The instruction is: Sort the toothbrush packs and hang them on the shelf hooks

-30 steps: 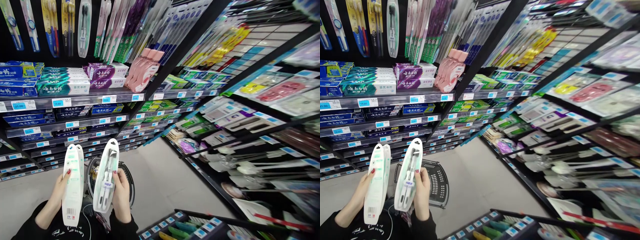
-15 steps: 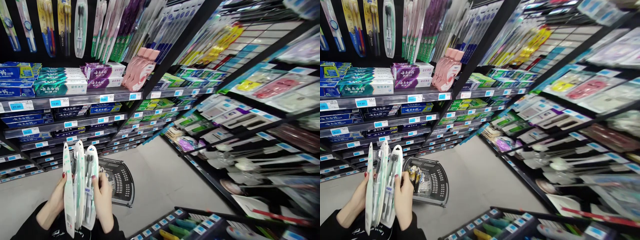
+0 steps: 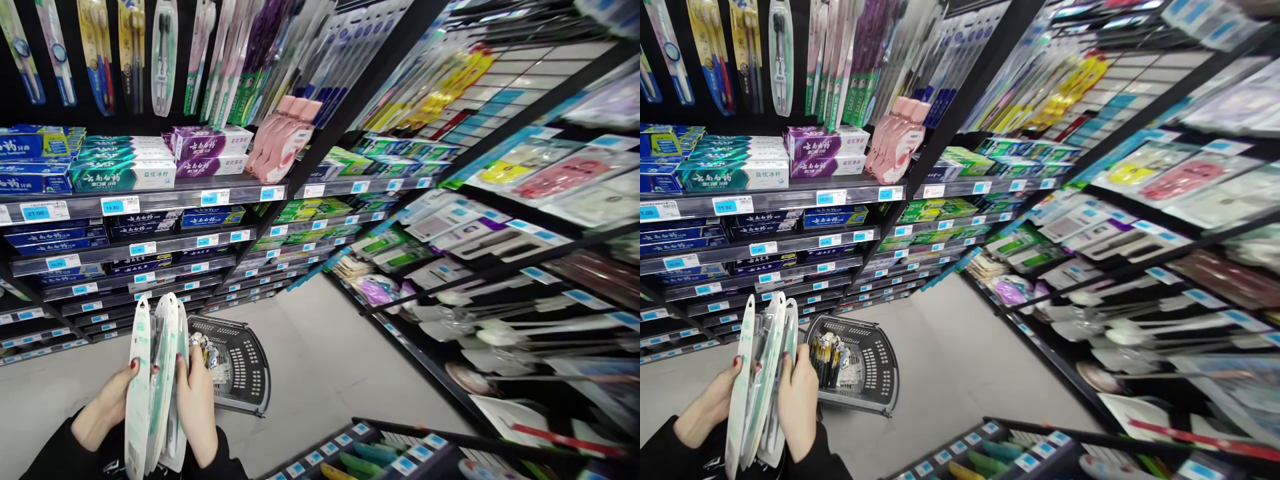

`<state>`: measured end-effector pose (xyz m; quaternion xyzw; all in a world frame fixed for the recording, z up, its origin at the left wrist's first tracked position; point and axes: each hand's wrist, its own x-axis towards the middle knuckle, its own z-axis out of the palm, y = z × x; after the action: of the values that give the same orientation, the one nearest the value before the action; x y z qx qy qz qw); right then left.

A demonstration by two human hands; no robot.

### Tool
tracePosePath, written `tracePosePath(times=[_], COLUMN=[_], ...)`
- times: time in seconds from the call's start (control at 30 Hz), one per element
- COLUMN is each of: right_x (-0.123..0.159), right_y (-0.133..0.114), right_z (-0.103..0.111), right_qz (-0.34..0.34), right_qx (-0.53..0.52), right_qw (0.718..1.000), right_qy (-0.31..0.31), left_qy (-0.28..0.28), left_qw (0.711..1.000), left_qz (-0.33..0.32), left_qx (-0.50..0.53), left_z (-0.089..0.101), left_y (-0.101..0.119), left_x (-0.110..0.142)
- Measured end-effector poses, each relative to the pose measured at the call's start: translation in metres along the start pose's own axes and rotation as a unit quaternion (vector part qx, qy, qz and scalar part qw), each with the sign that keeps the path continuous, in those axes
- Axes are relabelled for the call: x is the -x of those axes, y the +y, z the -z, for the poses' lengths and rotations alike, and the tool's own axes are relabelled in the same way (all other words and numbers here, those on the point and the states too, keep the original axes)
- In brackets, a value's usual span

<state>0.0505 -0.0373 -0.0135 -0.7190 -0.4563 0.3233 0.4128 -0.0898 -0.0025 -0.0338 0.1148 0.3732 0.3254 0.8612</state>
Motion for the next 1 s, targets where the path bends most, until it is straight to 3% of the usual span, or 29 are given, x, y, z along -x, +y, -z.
tracePosePath(times=[0.1,0.23,0.3,0.4,0.5,0.63,0.77,0.9,1.0], right_x=[0.002,0.009,0.012,0.011,0.005,-0.003,-0.012,-0.022,-0.028], right_y=[0.000,-0.012,-0.022,-0.033,-0.032,-0.024,-0.024,-0.017,0.003], right_z=[0.004,0.013,0.014,0.010,0.006,0.008,0.015,0.023,0.025], right_qz=[0.021,0.138,0.180,0.159,0.108,0.050,0.003,-0.085,-0.092], right_qx=[-0.032,-0.006,0.050,0.093,0.032,-0.132,-0.324,-0.508,-0.587], right_qw=[0.999,0.980,0.977,0.983,0.993,0.989,0.944,0.849,0.788], right_qy=[-0.005,0.141,0.104,0.003,-0.021,-0.038,-0.067,-0.119,-0.160], left_qy=[0.011,0.053,0.066,0.101,0.083,0.039,0.071,0.052,0.042], left_qw=[1.000,0.998,0.995,0.988,0.990,0.989,0.959,0.952,0.963], left_qz=[-0.010,-0.031,-0.060,-0.094,-0.091,-0.122,-0.172,-0.177,-0.156], left_qx=[-0.013,-0.028,-0.038,-0.064,-0.065,-0.075,-0.214,-0.244,-0.217], left_z=[-0.006,-0.012,-0.013,-0.017,-0.020,-0.018,-0.012,-0.010,-0.010], left_y=[0.000,-0.004,-0.007,-0.009,-0.007,-0.002,0.003,0.007,0.008], left_x=[0.001,-0.002,-0.004,-0.006,-0.005,-0.006,-0.009,-0.008,-0.005])
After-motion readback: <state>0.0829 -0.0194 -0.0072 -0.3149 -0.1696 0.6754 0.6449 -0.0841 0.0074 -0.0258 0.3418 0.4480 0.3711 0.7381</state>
